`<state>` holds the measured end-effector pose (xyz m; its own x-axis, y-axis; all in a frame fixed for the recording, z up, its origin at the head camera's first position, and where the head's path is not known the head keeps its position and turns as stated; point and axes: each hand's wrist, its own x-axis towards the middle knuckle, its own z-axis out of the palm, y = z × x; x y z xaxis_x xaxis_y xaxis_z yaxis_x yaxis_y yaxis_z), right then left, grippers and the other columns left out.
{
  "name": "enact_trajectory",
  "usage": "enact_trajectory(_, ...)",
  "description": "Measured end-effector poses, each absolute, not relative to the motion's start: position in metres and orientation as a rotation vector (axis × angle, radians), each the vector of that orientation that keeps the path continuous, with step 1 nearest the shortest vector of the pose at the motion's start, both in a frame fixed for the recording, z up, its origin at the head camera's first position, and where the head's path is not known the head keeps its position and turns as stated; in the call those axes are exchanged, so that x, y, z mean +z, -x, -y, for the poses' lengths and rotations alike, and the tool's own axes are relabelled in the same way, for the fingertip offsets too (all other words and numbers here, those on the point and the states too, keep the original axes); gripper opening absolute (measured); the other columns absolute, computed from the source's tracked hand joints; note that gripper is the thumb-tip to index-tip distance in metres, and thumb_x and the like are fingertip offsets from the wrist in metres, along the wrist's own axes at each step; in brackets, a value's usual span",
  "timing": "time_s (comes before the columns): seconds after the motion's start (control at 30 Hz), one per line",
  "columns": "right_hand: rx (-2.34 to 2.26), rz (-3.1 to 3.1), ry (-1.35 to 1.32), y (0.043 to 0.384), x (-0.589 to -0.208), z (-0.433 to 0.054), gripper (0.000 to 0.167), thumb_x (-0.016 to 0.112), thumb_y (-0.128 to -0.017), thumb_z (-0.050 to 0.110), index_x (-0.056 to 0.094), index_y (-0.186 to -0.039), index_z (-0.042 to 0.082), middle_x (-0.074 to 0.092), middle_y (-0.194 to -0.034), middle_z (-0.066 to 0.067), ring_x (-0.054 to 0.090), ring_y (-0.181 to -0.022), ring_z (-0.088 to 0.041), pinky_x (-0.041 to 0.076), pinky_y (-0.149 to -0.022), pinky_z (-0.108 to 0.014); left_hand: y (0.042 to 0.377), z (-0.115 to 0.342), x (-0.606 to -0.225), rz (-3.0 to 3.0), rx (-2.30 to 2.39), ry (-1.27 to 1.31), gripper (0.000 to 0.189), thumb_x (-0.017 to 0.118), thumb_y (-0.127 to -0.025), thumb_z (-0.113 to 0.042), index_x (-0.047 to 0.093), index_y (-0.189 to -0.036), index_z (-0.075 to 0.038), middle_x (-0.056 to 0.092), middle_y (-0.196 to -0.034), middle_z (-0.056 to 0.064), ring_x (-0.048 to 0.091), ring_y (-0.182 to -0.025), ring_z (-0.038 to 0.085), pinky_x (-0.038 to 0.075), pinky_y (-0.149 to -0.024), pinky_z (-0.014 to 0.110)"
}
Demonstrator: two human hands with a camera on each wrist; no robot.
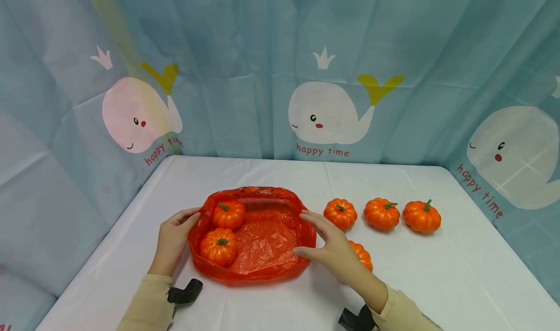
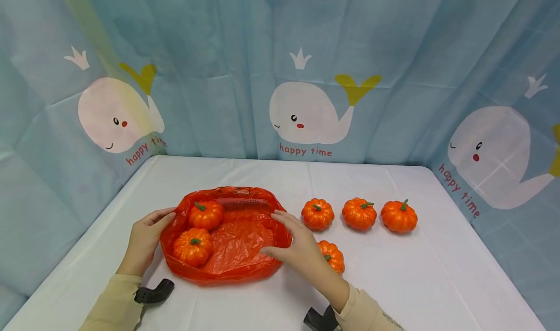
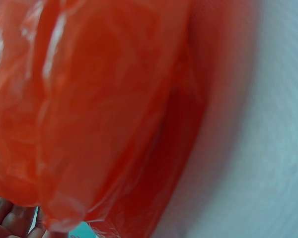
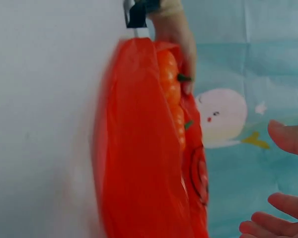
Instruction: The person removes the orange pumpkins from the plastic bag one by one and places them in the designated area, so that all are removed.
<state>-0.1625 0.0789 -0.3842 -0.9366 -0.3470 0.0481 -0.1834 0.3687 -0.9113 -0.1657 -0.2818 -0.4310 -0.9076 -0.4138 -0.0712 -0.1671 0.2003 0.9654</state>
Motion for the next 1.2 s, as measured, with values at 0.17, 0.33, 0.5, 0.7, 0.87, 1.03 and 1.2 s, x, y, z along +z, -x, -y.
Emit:
enact_trajectory(0.17, -1.604, -2.440, 0.522, 0.166, -0.390, -0.056, 0.070, 0.087, -0.076, 0.027, 0.057, -0.139, 0.016, 0.051, -0.150, -0.002, 0.043, -0.143, -0.027, 0.040, -0.113, -0.047, 0.167, 0.282, -0.430, 2.275, -1.776, -0.544, 0.046, 0.059, -0.100, -0.036, 0.062, -0.133, -0.003, 0.063, -0.094, -0.029, 0.055, -0.100, -0.006, 0.048, -0.083, 0.004)
enact_trajectory(0.33, -1.596, -2.375, 0.613, 0.168, -0.394, -0.035, 0.069, 0.085, -0.079, 0.026, 0.055, -0.140, 0.013, 0.049, -0.150, -0.007, 0.043, -0.142, -0.030, 0.040, -0.113, -0.050, 0.167, 0.282, -0.429, 2.282, -1.766, -0.551, 0.047, 0.059, -0.099, -0.037, 0.062, -0.133, -0.004, 0.063, -0.097, -0.026, 0.054, -0.100, -0.006, 0.048, -0.082, 0.003)
enact_trajectory(0.5, -1.609, -2.297, 0.628, 0.167, -0.397, -0.016, 0.067, 0.083, -0.081, 0.024, 0.055, -0.140, 0.012, 0.052, -0.148, -0.006, 0.046, -0.140, -0.029, 0.040, -0.113, -0.050, 0.166, 0.282, -0.430, 2.284, -1.765, -0.565, 0.047, 0.059, -0.099, -0.037, 0.062, -0.134, -0.005, 0.065, -0.102, -0.023, 0.054, -0.101, -0.006, 0.048, -0.083, 0.003)
enact_trajectory(0.7, -1.556, -2.289, 0.655, 0.167, -0.401, 0.006, 0.067, 0.084, -0.080, 0.026, 0.056, -0.139, 0.011, 0.055, -0.145, -0.005, 0.049, -0.137, -0.028, 0.043, -0.111, -0.049, 0.166, 0.283, -0.431, 2.292, -1.758, -0.577, 0.047, 0.059, -0.100, -0.037, 0.061, -0.134, -0.005, 0.065, -0.106, -0.020, 0.054, -0.101, -0.006, 0.047, -0.082, 0.002)
enact_trajectory(0.87, -1.523, -2.309, 0.650, 0.171, -0.406, 0.022, 0.066, 0.084, -0.080, 0.025, 0.057, -0.139, 0.011, 0.057, -0.142, -0.005, 0.051, -0.134, -0.030, 0.046, -0.108, -0.051, 0.167, 0.283, -0.432, 2.288, -1.760, -0.572, 0.047, 0.059, -0.099, -0.037, 0.062, -0.133, -0.004, 0.065, -0.102, -0.023, 0.054, -0.101, -0.007, 0.047, -0.082, 0.002)
enact_trajectory(1.03, -1.495, -2.310, 0.615, 0.175, -0.412, 0.035, 0.069, 0.085, -0.079, 0.027, 0.056, -0.140, 0.011, 0.057, -0.142, -0.006, 0.052, -0.132, -0.031, 0.047, -0.107, -0.050, 0.166, 0.282, -0.432, 2.275, -1.771, -0.547, 0.047, 0.060, -0.099, -0.037, 0.062, -0.132, -0.003, 0.063, -0.096, -0.027, 0.055, -0.100, -0.008, 0.048, -0.083, 0.003)
enact_trajectory(1.2, -1.461, -2.307, 0.597, 0.177, -0.417, 0.045, 0.069, 0.087, -0.077, 0.028, 0.057, -0.138, 0.013, 0.058, -0.140, -0.004, 0.055, -0.130, -0.030, 0.049, -0.107, -0.046, 0.166, 0.282, -0.431, 2.256, -1.788, -0.528, 0.047, 0.061, -0.099, -0.035, 0.062, -0.132, -0.002, 0.062, -0.092, -0.030, 0.055, -0.100, -0.008, 0.047, -0.084, 0.004)
